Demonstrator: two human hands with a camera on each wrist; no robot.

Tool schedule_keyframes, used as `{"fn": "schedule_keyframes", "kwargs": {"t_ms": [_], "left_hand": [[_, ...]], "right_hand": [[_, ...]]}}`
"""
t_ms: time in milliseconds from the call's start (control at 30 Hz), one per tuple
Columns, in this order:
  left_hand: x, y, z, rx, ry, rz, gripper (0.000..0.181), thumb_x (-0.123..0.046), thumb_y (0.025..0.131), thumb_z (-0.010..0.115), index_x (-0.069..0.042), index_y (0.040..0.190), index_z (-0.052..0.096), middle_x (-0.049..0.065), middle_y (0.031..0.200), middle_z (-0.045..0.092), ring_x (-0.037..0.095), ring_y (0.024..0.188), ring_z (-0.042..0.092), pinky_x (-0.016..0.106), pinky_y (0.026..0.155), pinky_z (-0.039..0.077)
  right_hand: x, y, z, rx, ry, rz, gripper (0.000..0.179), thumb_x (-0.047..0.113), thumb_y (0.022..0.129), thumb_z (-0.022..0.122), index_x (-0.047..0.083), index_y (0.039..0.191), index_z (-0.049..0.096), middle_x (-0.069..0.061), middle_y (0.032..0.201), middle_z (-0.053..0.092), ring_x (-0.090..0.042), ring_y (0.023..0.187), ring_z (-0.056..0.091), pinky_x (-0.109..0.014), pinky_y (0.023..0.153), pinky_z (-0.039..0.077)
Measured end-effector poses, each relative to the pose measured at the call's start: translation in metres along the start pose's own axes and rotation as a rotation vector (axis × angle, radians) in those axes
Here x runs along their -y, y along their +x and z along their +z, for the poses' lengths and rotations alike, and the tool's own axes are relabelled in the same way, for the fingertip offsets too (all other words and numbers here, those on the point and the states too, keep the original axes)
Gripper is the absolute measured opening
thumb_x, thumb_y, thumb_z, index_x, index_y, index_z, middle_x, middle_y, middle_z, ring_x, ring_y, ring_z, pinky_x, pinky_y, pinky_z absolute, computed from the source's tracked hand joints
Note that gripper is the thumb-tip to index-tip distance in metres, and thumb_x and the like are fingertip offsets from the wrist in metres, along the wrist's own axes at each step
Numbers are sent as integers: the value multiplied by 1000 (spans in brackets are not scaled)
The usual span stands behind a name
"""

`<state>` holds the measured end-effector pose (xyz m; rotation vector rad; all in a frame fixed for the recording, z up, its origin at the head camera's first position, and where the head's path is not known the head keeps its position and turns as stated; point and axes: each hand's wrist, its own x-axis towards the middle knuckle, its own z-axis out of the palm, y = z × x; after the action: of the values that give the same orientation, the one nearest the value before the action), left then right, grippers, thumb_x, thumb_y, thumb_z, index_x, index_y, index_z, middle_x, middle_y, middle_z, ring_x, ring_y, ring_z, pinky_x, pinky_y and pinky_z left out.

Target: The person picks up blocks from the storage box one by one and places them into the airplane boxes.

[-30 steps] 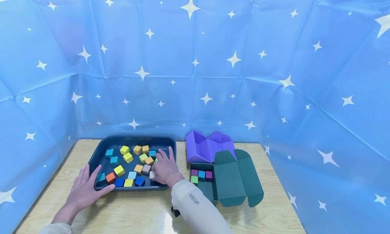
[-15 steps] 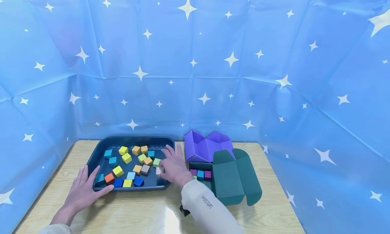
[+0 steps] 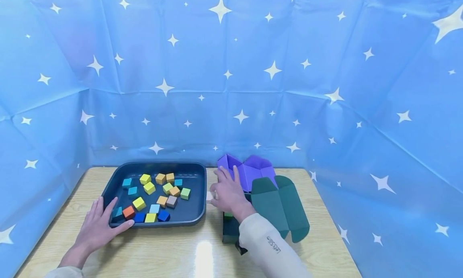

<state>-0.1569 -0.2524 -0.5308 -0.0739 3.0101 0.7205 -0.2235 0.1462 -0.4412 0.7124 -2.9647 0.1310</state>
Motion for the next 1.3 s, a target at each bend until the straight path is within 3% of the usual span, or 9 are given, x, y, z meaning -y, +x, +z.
{"fn": "schedule_keyframes", "kwargs": {"t_ms": [200,400,700,867,1067,1300], "left_hand": [[-1,0,0,8,3,-9,118,-76,76,61,-2,155,15,36,157,-13,55,144,-10,75,111,3],[-2,0,0,10,5,-11,118,-76,76,61,-2,155,15,36,157,-12,55,144,-11,75,111,2],[-2,0,1,3,14,0,117,-77,76,60,-2,155,16,36,156,-12,55,144,-10,75,111,3],[-1,0,1,-2,24,-1,117,-77,75,59,-2,154,16,37,156,-11,55,144,-8,75,111,4],[-1,0,1,5,20,-5,118,-77,75,60,-2,155,16,37,157,-10,55,144,-9,76,111,4],[-2,0,1,2,19,-6,117,-77,75,60,-2,155,16,36,157,-11,55,144,-9,76,111,4]], "right_hand": [[-15,-11,-7,-7,-4,37,21,43,80,77,32,70,63,-4,152,43,-30,150,23,-65,120,1],[-26,-22,-7,-11,8,51,23,44,79,79,32,69,62,-7,151,44,-31,149,23,-64,120,-2],[-41,-44,-4,33,-31,69,21,39,76,81,29,72,63,-8,148,48,-34,147,28,-66,119,7],[-47,-50,6,48,-37,79,19,39,75,82,27,76,67,-10,147,48,-35,146,28,-66,119,7],[-52,-53,21,62,-55,83,26,39,77,81,28,66,59,-11,147,48,-36,146,29,-67,119,7],[-55,-58,34,57,-108,87,22,37,77,81,28,73,62,-12,147,47,-36,146,30,-67,119,8]]}}
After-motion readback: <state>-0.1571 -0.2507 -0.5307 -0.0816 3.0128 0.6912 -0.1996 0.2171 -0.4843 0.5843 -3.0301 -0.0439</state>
